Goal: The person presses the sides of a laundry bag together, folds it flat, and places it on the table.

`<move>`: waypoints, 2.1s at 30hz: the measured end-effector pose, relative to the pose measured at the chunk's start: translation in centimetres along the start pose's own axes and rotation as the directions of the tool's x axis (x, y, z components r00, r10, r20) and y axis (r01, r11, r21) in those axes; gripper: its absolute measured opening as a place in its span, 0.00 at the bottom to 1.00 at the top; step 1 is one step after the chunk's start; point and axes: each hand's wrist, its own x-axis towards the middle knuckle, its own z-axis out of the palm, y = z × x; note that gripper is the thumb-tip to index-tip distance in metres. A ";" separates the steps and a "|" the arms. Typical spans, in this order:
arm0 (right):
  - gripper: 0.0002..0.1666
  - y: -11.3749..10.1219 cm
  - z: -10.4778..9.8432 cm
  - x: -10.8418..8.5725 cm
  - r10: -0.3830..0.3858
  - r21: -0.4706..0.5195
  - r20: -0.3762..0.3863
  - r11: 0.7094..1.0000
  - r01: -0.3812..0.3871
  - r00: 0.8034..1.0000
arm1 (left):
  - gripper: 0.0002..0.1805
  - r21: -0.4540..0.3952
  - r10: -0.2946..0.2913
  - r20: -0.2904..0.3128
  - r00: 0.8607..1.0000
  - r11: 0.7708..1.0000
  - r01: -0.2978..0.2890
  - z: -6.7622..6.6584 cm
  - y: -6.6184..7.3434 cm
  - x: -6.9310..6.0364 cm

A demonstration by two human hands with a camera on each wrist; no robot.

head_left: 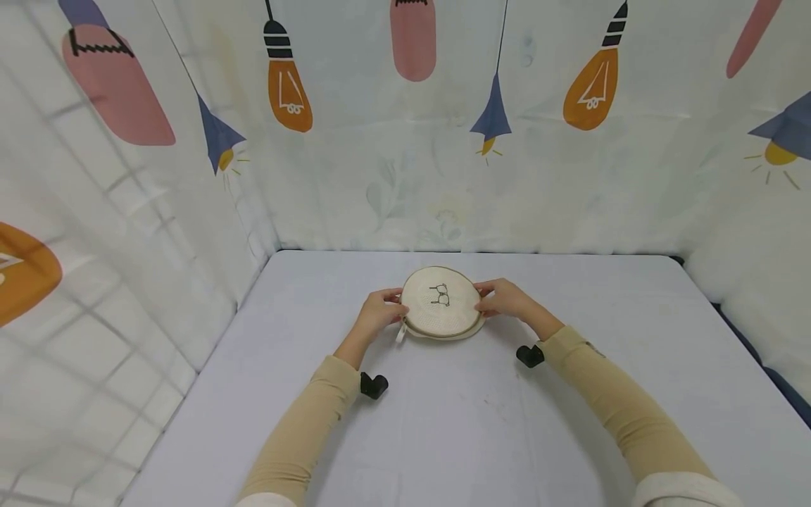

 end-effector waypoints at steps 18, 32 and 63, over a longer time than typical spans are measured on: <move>0.37 0.3 0.6 0.8 0.022 -0.057 -0.027 0.998 -0.024 0.999 | 0.30 0.091 -0.016 -0.002 1.000 0.996 0.016 0.2 -0.3 0.3; 0.38 0.1 0.3 0.3 0.004 -0.043 -0.001 0.999 -0.004 1.000 | 0.30 0.084 -0.011 0.009 1.000 0.996 0.010 0.0 -0.4 0.6; 0.31 -0.4 0.4 -1.4 -0.201 -0.424 -0.091 0.894 0.145 0.975 | 0.35 0.452 0.148 0.154 0.977 0.869 -0.203 -0.9 0.0 -0.4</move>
